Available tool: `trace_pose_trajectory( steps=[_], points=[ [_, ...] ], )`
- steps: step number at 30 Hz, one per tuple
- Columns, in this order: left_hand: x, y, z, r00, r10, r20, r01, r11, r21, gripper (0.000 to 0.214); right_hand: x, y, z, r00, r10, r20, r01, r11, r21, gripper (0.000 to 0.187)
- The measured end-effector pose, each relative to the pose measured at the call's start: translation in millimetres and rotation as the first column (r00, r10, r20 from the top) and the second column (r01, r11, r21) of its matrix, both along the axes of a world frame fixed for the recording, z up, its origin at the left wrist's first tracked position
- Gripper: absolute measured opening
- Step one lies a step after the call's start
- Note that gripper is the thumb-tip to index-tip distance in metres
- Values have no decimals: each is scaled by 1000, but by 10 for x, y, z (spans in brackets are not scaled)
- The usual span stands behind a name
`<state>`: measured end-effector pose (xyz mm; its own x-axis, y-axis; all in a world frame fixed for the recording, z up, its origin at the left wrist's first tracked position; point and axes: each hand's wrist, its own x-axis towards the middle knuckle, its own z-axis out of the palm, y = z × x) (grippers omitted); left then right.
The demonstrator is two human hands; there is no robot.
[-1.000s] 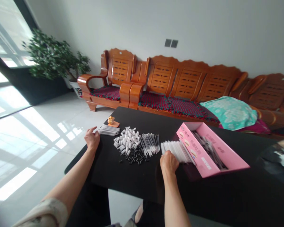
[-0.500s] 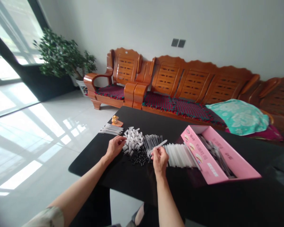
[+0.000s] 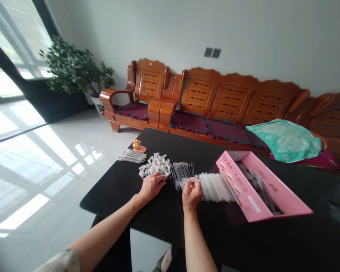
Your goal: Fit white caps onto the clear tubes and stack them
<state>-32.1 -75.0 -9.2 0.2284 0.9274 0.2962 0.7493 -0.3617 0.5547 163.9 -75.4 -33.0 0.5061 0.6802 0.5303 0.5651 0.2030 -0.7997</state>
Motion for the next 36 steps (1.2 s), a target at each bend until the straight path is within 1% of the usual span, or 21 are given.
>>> trace_pose_trajectory(
  steps=[3, 7, 13, 17, 19, 21, 24, 26, 28, 32, 36],
  points=[
    [22, 83, -5, 999, 24, -34, -24, 1000, 3, 21, -12, 2, -3, 999, 26, 24, -26, 1000, -14, 24],
    [16, 145, -19, 998, 2, -68, -2, 1000, -1, 19, -23, 12, -5, 999, 33, 34, -33, 999, -10, 22],
    [21, 129, -31, 996, 12, -93, -12, 1000, -2, 18, -44, 14, 12, 998, 55, 11, -55, 998, -7, 22],
    [39, 122, 17, 995, 27, -92, -27, 1000, 0, 19, -50, 26, 15, 998, 64, 2, -64, 998, -1, 23],
    [75, 136, 67, 997, -4, -83, 4, 1000, -8, 21, -50, 36, 10, 998, 69, 5, -69, 998, -2, 23],
    [137, 166, 123, 994, -67, -86, 67, 998, 0, 22, -49, 44, 4, 997, 76, 8, -76, 997, -3, 22],
    [257, 228, 190, 979, -145, -146, 152, 988, 35, 21, -46, 48, 2, 997, 79, 14, -79, 997, 6, 22],
    [334, 264, 211, 967, -156, -200, 167, 985, 43, 20, -42, 45, 7, 997, 74, 11, -74, 997, 14, 21],
    [398, 285, 217, 963, -137, -232, 151, 988, 43, 16, -34, 41, 16, 998, 59, -11, -59, 998, 13, 22],
    [500, 285, 217, 969, -60, -238, 74, 996, 48, 14, -15, 44, 37, 992, -8, -124, 9, 1000, 4, 28],
    [603, 295, 211, 971, 83, -226, -73, 996, 52, 24, -16, 45, 59, 984, -15, -176, 14, 1000, -5, 33]
  ],
)
